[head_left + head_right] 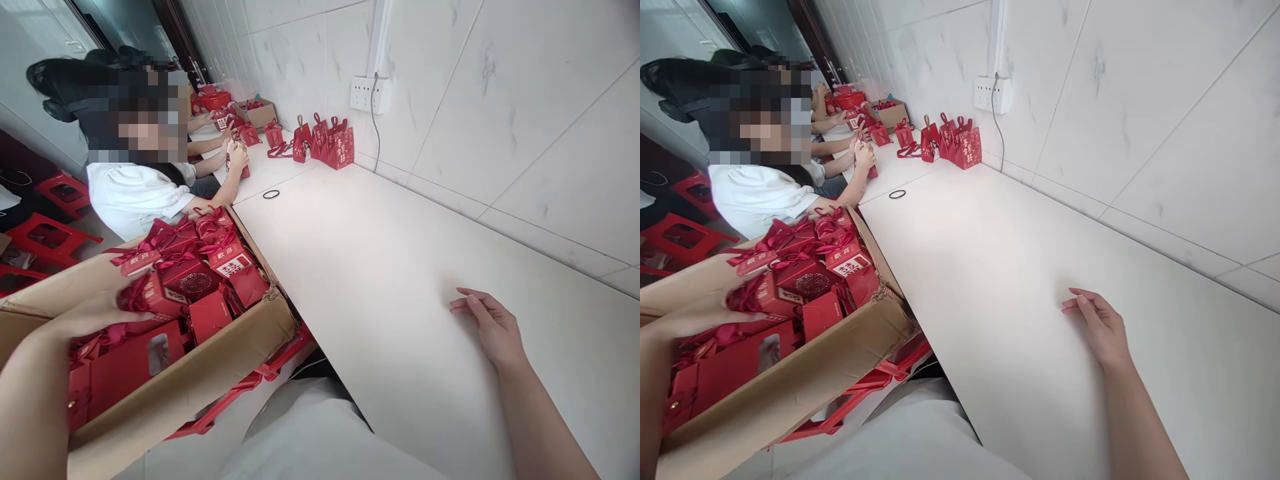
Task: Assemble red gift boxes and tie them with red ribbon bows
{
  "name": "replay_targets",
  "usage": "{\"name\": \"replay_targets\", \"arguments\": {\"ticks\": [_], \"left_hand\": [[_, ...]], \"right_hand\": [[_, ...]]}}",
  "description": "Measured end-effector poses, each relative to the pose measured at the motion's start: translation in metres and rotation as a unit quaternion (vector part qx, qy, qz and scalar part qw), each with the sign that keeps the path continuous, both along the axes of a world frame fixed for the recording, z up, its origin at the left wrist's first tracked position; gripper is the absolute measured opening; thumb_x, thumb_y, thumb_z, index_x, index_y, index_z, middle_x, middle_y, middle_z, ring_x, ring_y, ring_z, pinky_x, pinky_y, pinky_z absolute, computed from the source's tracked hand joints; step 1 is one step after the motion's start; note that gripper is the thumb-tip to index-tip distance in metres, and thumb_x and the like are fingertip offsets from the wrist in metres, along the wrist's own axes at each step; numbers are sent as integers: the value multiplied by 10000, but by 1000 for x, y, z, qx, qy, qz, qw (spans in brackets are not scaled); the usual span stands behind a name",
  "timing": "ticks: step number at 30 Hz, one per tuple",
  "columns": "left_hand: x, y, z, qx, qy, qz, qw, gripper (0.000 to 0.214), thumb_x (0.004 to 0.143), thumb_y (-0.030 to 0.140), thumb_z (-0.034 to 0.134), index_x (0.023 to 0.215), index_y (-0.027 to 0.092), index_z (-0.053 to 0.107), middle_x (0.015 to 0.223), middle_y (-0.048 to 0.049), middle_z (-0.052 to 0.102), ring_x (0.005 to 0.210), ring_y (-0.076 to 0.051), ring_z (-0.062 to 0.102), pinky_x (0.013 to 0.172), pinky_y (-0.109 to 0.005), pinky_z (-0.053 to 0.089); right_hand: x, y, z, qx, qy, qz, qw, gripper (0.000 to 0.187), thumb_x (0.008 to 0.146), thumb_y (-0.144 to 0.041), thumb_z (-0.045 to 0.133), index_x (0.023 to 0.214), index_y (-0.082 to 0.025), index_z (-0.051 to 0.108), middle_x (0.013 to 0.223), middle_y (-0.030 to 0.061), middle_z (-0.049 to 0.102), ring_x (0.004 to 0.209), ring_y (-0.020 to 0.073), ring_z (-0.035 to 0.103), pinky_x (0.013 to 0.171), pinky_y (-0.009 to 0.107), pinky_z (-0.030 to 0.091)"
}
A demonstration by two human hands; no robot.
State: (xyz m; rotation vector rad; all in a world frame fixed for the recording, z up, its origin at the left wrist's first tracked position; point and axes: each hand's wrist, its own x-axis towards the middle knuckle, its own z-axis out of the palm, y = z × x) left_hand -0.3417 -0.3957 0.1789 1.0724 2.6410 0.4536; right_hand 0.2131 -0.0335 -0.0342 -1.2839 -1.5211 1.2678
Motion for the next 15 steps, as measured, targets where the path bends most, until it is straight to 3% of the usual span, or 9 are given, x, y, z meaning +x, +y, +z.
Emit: {"name": "replay_targets", "arguments": {"ticks": [3, 5, 10, 13, 15], "left_hand": [[-42, -10, -44, -57, -42, 11, 997, 1074, 454, 745, 716, 1377, 309, 385, 1467, -19, 440, 1321, -264, 437, 1116, -442, 318], [-55, -18, -55, -55, -67, 4, 996, 1033, 547, 729, 681, 1413, 292, 322, 1497, -29, 395, 1331, -243, 428, 1111, -408, 329], [-49, -19, -43, -54, -11, -18, 998, 887, 615, 681, 652, 1380, 352, 345, 1468, 60, 431, 1374, -220, 368, 1139, -391, 277], [-45, -16, -41, -97, -5, -14, 995, 896, 633, 683, 624, 1378, 258, 363, 1511, -31, 372, 1380, -235, 362, 1104, -366, 331], [-51, -14, -39, -107, 51, -27, 993, 907, 606, 709, 619, 1347, 229, 408, 1483, -65, 414, 1341, -259, 417, 1059, -398, 382]], "right_hand": [[0, -1, 1, -1, -14, 1, 1000, 333, 854, -534, 567, 1015, -262, 672, 991, 55, 693, 799, 223, 651, 1009, 545, 397], [1, 0, 2, -1, -15, 5, 1000, 337, 852, -538, 568, 1026, -268, 669, 973, 50, 695, 799, 220, 652, 1017, 538, 393], [0, 1, 1, -5, -20, 20, 1000, 364, 848, -553, 566, 1059, -273, 663, 918, 45, 696, 825, 225, 650, 1035, 520, 373], [-1, 2, 2, -8, -23, 23, 999, 379, 850, -554, 560, 1080, -270, 660, 921, 55, 698, 863, 242, 652, 1031, 521, 369], [-3, 2, 2, -8, -22, 25, 999, 385, 849, -554, 561, 1087, -267, 658, 919, 59, 699, 880, 247, 650, 1014, 508, 384]]}}
